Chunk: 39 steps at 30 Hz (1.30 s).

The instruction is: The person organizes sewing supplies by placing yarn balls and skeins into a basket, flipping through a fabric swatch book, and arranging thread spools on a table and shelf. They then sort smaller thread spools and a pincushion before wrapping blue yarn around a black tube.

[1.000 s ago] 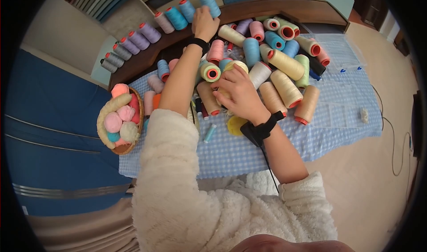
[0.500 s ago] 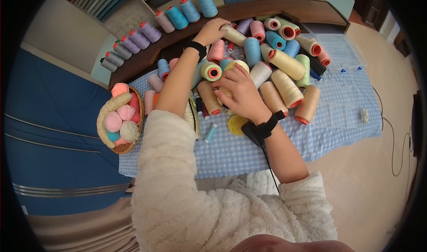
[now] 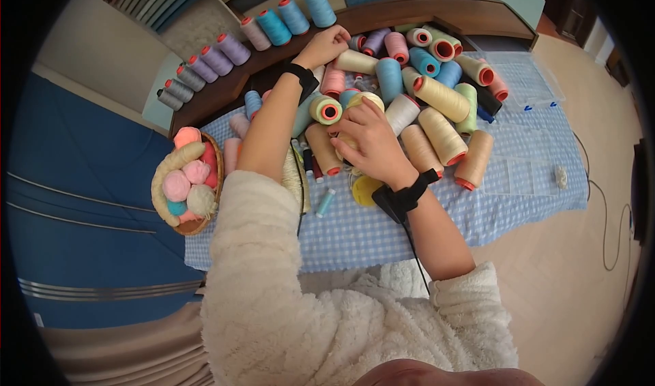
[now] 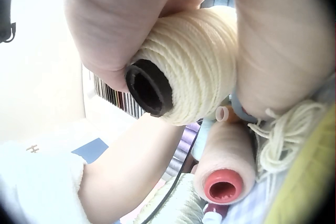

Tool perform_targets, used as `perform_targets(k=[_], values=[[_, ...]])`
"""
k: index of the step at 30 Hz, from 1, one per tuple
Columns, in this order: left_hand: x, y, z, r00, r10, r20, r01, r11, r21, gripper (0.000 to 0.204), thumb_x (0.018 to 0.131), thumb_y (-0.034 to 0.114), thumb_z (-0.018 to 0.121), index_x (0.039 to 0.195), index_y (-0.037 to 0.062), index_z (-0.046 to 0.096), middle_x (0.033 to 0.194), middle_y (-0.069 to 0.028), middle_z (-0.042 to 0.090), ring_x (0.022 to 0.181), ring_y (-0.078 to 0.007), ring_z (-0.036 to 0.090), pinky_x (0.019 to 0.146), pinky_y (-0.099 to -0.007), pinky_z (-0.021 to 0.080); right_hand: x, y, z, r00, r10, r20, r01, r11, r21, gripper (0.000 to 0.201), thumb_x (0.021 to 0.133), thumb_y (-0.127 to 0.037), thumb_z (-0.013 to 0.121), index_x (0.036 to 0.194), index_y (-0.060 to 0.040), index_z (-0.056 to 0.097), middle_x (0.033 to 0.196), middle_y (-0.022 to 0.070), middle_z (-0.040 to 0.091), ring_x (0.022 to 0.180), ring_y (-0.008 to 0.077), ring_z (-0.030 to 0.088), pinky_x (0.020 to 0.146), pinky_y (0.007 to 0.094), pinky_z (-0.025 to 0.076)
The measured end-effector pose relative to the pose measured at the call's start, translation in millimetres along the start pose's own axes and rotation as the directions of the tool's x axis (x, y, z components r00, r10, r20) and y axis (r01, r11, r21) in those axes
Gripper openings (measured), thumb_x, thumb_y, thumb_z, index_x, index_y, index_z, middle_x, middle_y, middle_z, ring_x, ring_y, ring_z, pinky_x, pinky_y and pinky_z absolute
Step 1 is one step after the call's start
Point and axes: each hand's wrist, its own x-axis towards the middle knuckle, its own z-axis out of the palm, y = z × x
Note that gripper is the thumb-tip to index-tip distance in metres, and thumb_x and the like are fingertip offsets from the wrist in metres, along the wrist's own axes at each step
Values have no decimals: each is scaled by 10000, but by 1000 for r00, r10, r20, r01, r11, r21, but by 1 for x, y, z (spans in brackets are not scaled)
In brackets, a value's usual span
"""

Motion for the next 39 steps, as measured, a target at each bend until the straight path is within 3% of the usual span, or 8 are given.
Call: perform_targets(k=[3, 8, 23, 27, 31, 35, 37, 39], values=[[3, 3, 6, 993, 89, 79, -108, 951, 290, 349, 853, 155, 614, 1183, 66, 685, 1007, -163, 715, 924, -334, 684, 870, -422, 546, 0, -2, 0, 1000, -7, -10, 7, 1000, -17, 163, 866, -235, 669, 910, -78, 682, 922, 84, 590, 1007, 283, 591, 1126, 486, 356], [17, 35, 19, 966, -121, 228, -75, 713, 697, 532, 891, 168, 532, 1395, 332, 576, 1143, -105, 729, 1050, -354, 691, 900, -476, 549, 0, 0, 1, 1000, -12, -17, 12, 1000, -8, 161, 862, -229, 672, 915, -78, 686, 920, 86, 589, 984, 284, 586, 1114, 478, 367], [20, 18, 33, 936, -193, 295, -246, 241, 939, 248, 934, 178, 577, 1087, 129, 765, 1052, -52, 766, 997, -265, 741, 789, -423, 597, -1, 2, 1, 1000, -2, -27, 2, 1000, 9, 162, 865, -232, 674, 889, -75, 702, 900, 84, 586, 968, 278, 586, 1108, 475, 374], [-7, 34, 6, 934, 139, 330, -358, 397, 845, 126, 878, 197, 611, 947, 193, 717, 887, -115, 745, 802, -309, 738, 671, -433, 579, 0, 1, 0, 999, -10, -33, 11, 1000, 14, 162, 868, -233, 673, 892, -75, 703, 913, 84, 595, 978, 284, 588, 1122, 477, 365], [-57, 71, -35, 965, 254, -68, -186, 842, 507, 236, 828, 276, 772, 955, 99, 681, 848, -129, 727, 763, -271, 723, 675, -384, 560, 0, 1, 0, 999, -21, -44, 22, 1000, 17, 154, 863, -220, 675, 889, -71, 704, 908, 86, 601, 966, 292, 591, 1125, 477, 362], [-124, 58, -71, 965, -242, -97, 207, 937, -281, 262, 869, 205, 805, 811, 41, 609, 781, -6, 655, 704, -83, 644, 634, -257, 520, 0, 0, 0, 997, -49, -52, 49, 999, 10, 139, 852, -196, 681, 896, -67, 710, 909, 91, 613, 957, 295, 596, 1123, 484, 360], [-164, 61, -75, 901, -432, 19, 395, 803, -447, 215, 892, 169, 780, 847, 44, 610, 792, -5, 641, 734, -88, 651, 664, -241, 538, 1, 0, 0, 997, -61, -55, 62, 998, 16, 135, 845, -186, 684, 901, -66, 715, 915, 94, 620, 952, 296, 597, 1121, 487, 359], [-191, 24, -85, 885, -444, 138, 465, 847, -258, 205, 892, 170, 780, 854, 49, 618, 767, -6, 626, 696, -84, 622, 622, -242, 520, 0, -1, -1, 997, -62, -36, 62, 998, 10, 155, 854, -179, 677, 950, -63, 714, 951, 101, 628, 985, 303, 598, 1118, 488, 355]])
